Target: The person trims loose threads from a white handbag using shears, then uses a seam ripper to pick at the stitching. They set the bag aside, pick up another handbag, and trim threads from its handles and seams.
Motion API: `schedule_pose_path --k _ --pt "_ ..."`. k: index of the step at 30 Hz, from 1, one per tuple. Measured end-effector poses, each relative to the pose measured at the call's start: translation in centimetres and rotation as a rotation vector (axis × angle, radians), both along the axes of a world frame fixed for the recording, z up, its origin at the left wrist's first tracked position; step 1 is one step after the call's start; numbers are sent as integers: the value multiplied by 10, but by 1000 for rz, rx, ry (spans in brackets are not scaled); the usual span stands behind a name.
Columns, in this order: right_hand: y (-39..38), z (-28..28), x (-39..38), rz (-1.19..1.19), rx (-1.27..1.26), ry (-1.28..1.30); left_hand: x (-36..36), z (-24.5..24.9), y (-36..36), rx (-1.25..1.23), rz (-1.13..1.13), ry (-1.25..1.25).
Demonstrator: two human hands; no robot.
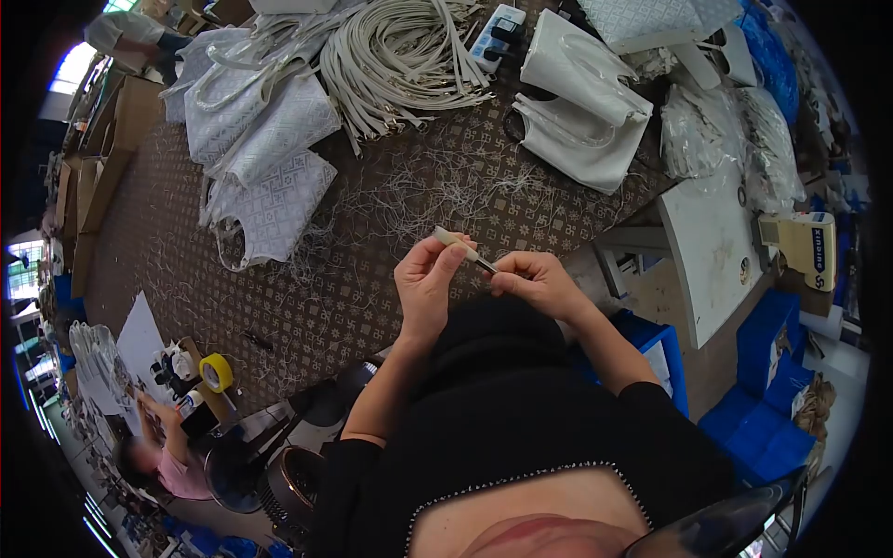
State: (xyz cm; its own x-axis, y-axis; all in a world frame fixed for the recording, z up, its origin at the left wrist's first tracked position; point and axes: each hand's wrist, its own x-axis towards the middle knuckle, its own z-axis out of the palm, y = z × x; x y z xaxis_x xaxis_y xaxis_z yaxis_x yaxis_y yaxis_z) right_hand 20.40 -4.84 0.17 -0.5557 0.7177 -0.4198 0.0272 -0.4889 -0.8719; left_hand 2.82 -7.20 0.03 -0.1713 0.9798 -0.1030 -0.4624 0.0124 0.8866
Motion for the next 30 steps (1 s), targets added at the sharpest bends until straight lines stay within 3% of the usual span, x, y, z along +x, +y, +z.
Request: schedule_pose_path --k 1,3,6,10,12,16,18,22,24,25,27,30 --pt "-1 -2 0 -3 0 -2 1 -1 0 0 -3 -2" --pt "-4 -5 -1 -36 876 -512 5 -4 0 -43 38 -21" --pt "-11 -9 -4 -166 1010 -599 9 -7 -3 -21 51 7" --pt "-15 -4 1 -101 769 -436 8 -8 -1 -28 33 -11" --pt "-19 4 3 -99 -76 -21 8 -3 1 -69 -23 -2" --pt "-26 -13 14 -131 145 -189 16 -5 4 -95 -58 -19" --pt "-27 -14 16 -169 761 -560 22 -12 7 -111 -27 -16" --pt "-30 -13 26 -268 732 -669 35 -19 11 -140 -66 30" --pt "-29 -23 39 -279 598 -567 42 -23 14 -121 -185 142" --pt "-32 -24 46 -466 395 -379 44 -27 15 -125 -245 136" --pt "-27 -57 76 -853 222 -70 47 -34 19 -213 -330 141" --pt "-8 -82 173 -1268 145 -377 34 -75 21 -304 -394 256"
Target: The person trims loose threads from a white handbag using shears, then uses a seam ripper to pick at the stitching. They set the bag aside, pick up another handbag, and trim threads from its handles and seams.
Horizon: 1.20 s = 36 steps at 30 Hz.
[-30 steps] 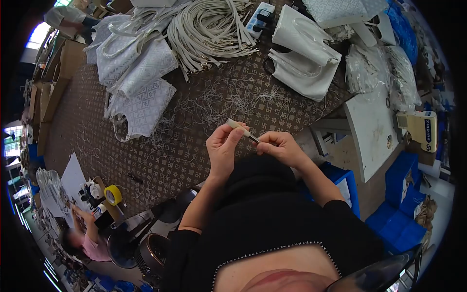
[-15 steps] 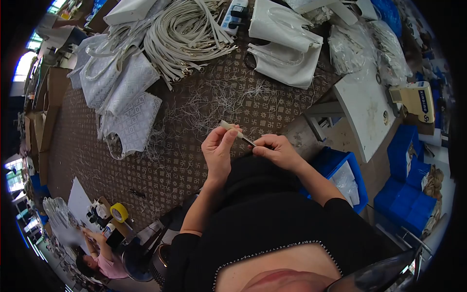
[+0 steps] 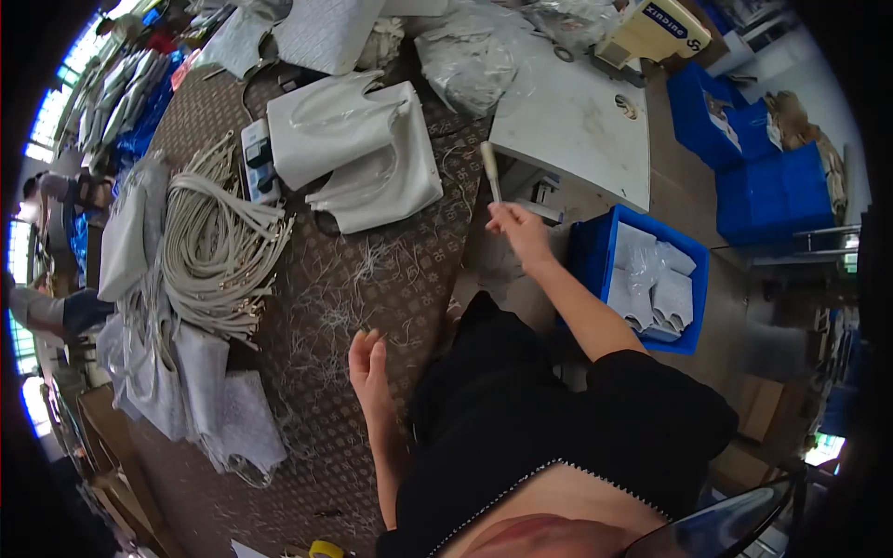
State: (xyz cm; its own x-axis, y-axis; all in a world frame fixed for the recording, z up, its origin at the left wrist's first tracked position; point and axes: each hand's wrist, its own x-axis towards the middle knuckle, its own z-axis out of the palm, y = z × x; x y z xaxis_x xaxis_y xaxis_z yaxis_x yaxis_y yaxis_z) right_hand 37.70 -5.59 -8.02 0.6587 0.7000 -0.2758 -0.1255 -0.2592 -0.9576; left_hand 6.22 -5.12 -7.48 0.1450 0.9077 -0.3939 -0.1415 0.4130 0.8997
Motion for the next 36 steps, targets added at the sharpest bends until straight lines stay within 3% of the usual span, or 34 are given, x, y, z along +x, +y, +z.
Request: schedule_pose_path --k 2,4,6,10,12,16,18,19,21,22,27,31,36 --pt "4 -45 85 -188 -50 -142 -18 -33 -3 -77 -7 123" --pt "10 -68 159 -305 -278 -314 -43 -64 -11 -107 -1 272" --pt "21 -95 215 -367 -402 -271 -61 -78 -23 -166 48 375" --pt "58 -120 267 -334 -560 -377 -101 -92 -52 -270 77 539" --pt "78 -122 273 -328 -859 -546 -106 -89 -62 -323 129 601" --pt "102 -151 294 -355 -827 -752 -114 -87 -93 -395 113 699" --pt "112 -162 304 -424 -768 -766 -106 -77 -107 -477 89 793" --pt "115 -151 304 -370 -813 -722 -101 -75 -111 -486 212 787" --pt "111 -159 319 -331 -804 -727 -97 -73 -123 -551 126 927" --pt "113 -159 321 -334 -866 -752 -93 -68 -128 -568 211 916" --pt "111 -140 309 -284 -853 -769 -77 -55 -136 -568 145 896" --pt "108 -139 314 -227 -790 -690 -81 -76 -154 -563 132 984" --pt "97 -172 351 -537 -550 -646 -106 -81 -162 -574 137 1028"
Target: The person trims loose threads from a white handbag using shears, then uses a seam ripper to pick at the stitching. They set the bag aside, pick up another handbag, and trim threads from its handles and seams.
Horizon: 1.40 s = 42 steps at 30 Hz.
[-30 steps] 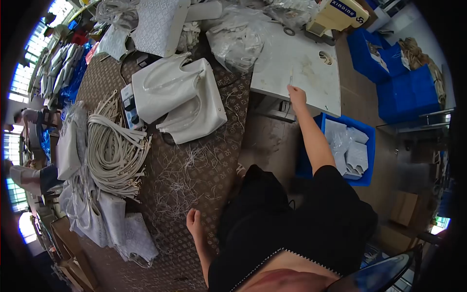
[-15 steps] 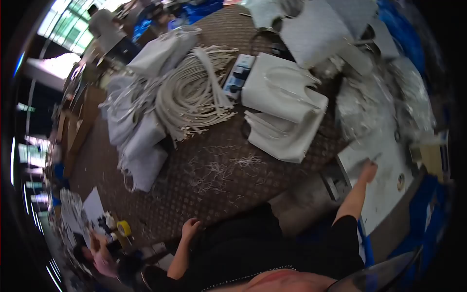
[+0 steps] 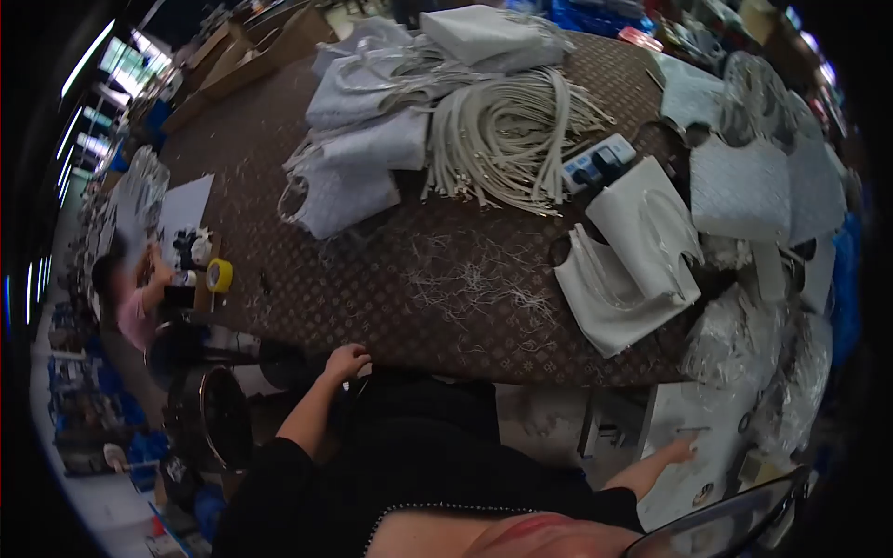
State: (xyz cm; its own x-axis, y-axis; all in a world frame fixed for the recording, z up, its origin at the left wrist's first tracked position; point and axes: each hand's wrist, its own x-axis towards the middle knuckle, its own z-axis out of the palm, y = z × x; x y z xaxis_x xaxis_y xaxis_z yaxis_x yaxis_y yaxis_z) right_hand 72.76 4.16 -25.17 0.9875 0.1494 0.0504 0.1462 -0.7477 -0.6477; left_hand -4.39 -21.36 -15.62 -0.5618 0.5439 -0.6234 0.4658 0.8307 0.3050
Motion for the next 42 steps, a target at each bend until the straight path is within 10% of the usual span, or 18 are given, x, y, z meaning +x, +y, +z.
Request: schedule_pose_path --k 5,12,18,23,33,37,42 --pt "-12 55 -125 333 173 -224 -68 38 12 219 175 202" --pt "-52 66 -344 1094 371 214 -205 48 102 539 217 478" --pt "-112 107 -490 1425 240 508 -272 2 164 564 690 140" --pt "-147 104 -519 1461 44 441 -278 21 54 284 814 758" --pt "-95 142 -663 1650 58 682 -321 -17 -20 102 520 263" --pt "-100 166 -757 1733 12 1229 -225 41 38 971 601 -667" --pt "-90 169 -796 1838 -98 1001 -166 74 114 749 321 -1177"
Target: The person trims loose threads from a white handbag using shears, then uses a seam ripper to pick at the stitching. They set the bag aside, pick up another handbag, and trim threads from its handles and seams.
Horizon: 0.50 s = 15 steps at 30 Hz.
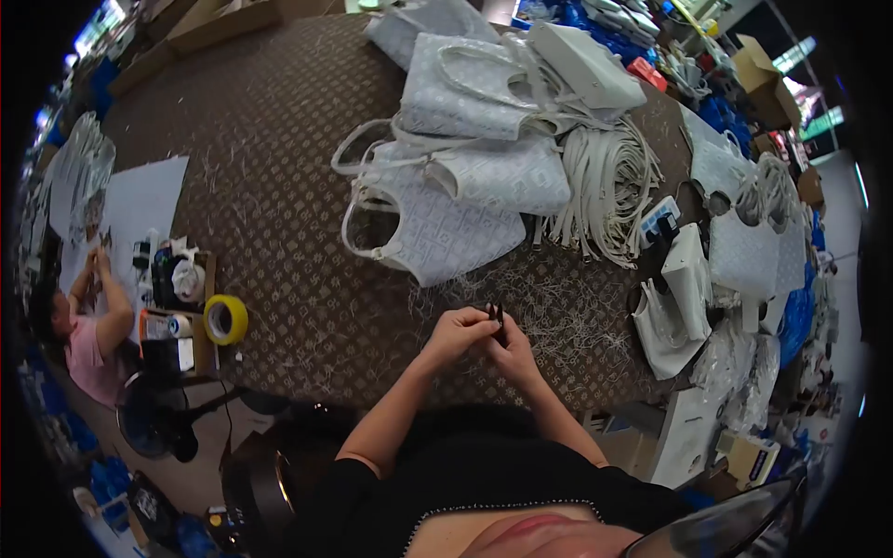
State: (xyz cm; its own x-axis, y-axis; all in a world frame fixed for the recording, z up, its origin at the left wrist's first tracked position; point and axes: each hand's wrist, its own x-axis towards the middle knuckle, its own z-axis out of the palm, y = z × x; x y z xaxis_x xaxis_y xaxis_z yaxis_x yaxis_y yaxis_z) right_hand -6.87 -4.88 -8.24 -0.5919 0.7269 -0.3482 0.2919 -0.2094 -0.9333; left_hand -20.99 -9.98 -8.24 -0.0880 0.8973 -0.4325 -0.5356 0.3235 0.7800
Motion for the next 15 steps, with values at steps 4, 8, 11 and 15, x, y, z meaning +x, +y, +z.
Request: schedule_pose_path --k 4,8,11,15 --pt "25 1 32 -95 -57 -19 -43 17 59 152 -251 780" --pt "40 -4 63 -411 -226 24 -131 38 181 311 11 1619" --pt "51 -15 75 -525 -47 5 -162 37 264 272 -87 1935" --pt "62 -41 84 -696 -74 -65 -149 26 321 -24 -494 2059"
